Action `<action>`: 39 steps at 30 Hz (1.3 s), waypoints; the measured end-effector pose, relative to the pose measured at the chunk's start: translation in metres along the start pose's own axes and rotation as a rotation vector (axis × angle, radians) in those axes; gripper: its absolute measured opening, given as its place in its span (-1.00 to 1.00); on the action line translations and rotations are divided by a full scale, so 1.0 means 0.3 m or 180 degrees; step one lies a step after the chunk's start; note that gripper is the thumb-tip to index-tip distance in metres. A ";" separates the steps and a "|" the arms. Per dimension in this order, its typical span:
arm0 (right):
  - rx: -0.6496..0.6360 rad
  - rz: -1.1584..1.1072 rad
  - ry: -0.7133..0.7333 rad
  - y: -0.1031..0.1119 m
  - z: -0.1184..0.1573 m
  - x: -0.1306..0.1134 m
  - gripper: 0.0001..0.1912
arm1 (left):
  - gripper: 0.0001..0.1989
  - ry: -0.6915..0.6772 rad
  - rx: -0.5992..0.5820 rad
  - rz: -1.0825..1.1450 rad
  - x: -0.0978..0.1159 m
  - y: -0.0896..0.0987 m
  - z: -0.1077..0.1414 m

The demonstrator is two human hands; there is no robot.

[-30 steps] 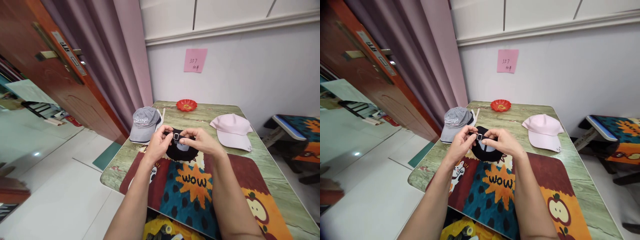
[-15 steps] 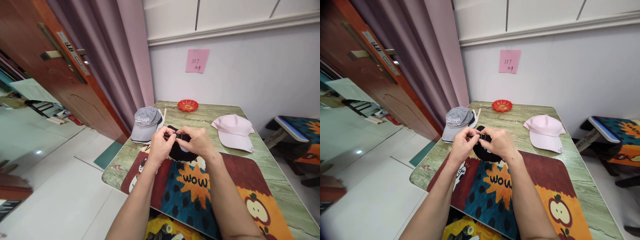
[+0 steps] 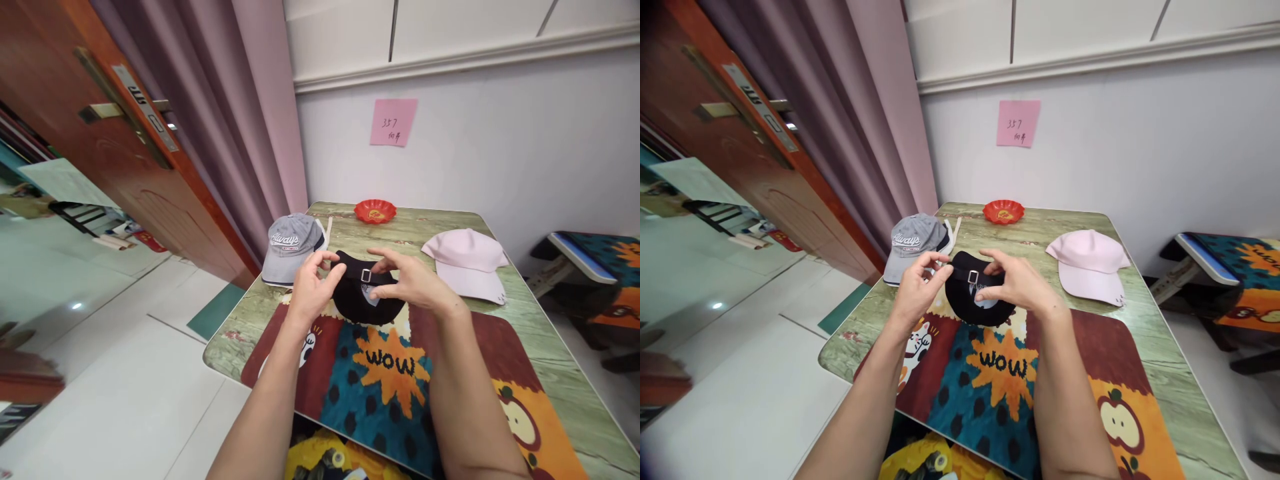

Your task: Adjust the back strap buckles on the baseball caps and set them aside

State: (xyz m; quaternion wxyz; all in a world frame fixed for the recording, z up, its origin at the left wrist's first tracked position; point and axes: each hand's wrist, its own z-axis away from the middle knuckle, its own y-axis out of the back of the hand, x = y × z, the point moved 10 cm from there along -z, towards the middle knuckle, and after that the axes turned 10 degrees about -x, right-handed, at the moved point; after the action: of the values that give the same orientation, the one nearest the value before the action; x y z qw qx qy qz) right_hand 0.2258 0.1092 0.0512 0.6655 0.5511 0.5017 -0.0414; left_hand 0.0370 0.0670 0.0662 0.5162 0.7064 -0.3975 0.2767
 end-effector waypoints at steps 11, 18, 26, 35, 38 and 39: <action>-0.0588 -0.0689 0.0214 -0.056 0.000 -0.043 -0.65 | -0.79 -0.0544 -0.1404 -0.0233 0.119 -0.179 -0.053; -0.0675 -0.0812 0.0327 -0.062 0.007 -0.039 -0.68 | -0.83 -0.0417 -0.1680 0.0041 0.103 -0.196 -0.041; -0.0170 -0.0840 0.0236 0.017 0.027 0.037 -0.65 | -0.79 -0.0291 -0.1511 0.0240 0.060 -0.123 -0.045; -0.0338 -0.0022 -0.0989 -0.026 0.038 0.418 -0.18 | -0.70 -0.0034 -0.1438 0.0687 -0.115 -0.013 -0.039; -0.0333 0.0010 -0.0543 -0.060 -0.004 0.345 -0.11 | -0.64 0.0039 -0.1389 0.0906 -0.169 0.004 -0.035; -0.0340 0.0048 -0.0437 -0.069 -0.014 0.321 -0.12 | -0.63 0.0070 -0.1344 0.0911 -0.189 0.009 -0.034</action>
State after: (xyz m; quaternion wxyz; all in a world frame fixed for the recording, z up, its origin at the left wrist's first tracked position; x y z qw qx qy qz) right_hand 0.2582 0.1524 -0.0313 0.7270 0.5145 0.4522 -0.0472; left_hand 0.0049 0.0920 0.0253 0.6121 0.5165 -0.5368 0.2654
